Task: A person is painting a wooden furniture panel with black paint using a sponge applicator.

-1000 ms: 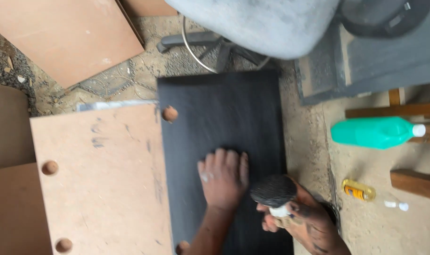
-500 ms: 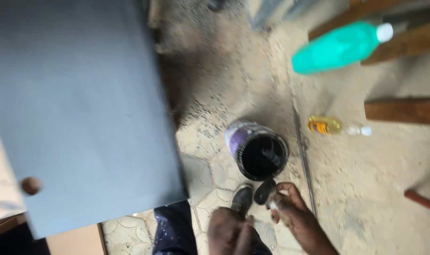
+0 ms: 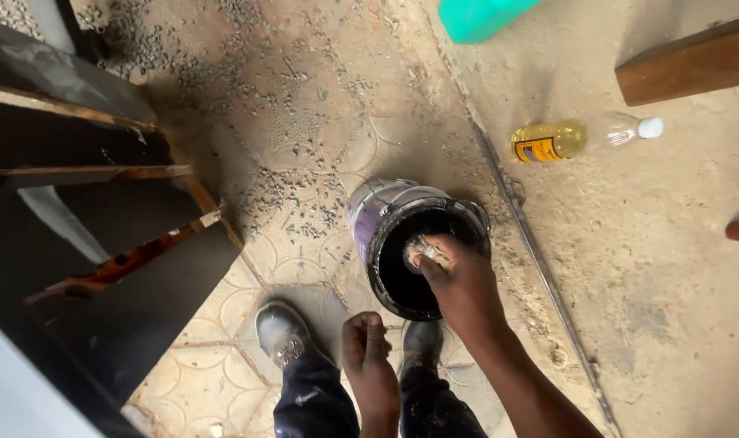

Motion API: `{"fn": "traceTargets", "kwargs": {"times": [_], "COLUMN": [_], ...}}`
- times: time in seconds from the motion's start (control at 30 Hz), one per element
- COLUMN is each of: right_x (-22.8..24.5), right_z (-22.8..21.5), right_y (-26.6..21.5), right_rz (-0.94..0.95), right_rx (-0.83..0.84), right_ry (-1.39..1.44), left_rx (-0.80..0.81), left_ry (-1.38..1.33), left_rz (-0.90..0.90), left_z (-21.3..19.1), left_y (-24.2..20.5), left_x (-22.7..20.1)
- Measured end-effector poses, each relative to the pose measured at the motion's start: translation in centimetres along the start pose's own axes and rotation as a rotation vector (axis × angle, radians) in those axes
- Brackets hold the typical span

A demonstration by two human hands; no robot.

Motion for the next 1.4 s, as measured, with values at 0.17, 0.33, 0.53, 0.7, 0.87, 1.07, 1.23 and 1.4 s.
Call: {"fn": "traceTargets", "kwargs": {"times": [0.17, 0.33, 0.53, 0.7, 0.87, 1.07, 1.23, 1.4], "right_x": [-1.3, -2.9, -3.2, -2.4, -0.6, -5.5, -3.3, -1.3], "right_z": [3.1, 5.0, 5.3, 5.0, 3.1, 4.9, 4.7, 5.0], "right_y": [3.5, 5.6, 5.8, 5.6, 3.6, 2.4, 2.2, 1.7], "right_rz": [-0.076, 0.147, 0.177, 0.191, 0.25, 0.522, 0.426, 0.276], "right_rx": [-0.112, 0.015, 0.041, 0.103, 0.242, 0.331, 0.328, 0.315], "right_ry": [-0.142, -0.201, -0.242, -0.318, 0.081, 0.877, 0.629, 0.413], "left_rx": [0.037, 0.077, 0.132, 0.133, 0.104, 0.124, 0.191, 0.208], "left_ry": [-0.21, -0.306, -0.396, -0.446, -0.44, -0.36, -0.362, -0.392], "left_rz": [-0.085, -0.034, -0.081, -0.097, -0.257, -0.475, -0.589, -0.612], "left_z": [1.6, 1.7, 2.2, 2.1, 2.3, 3.1, 4.0, 4.1], "left_y": [0.8, 1.8, 2.3, 2.5, 2.1, 0.6, -0.5, -0.5], "left_x": [-1.2, -0.6, 0.8, 1.4, 1.8, 1.7, 1.0, 0.5]}}
Point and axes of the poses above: each hand's wrist, its own y-axis towards the middle knuckle, its own z-axis out of the palm, x = y × z, the point moved 10 cm from there along y, towards the middle knuckle, and after that the axes turned 5 degrees about -y, right-handed, at the moved point
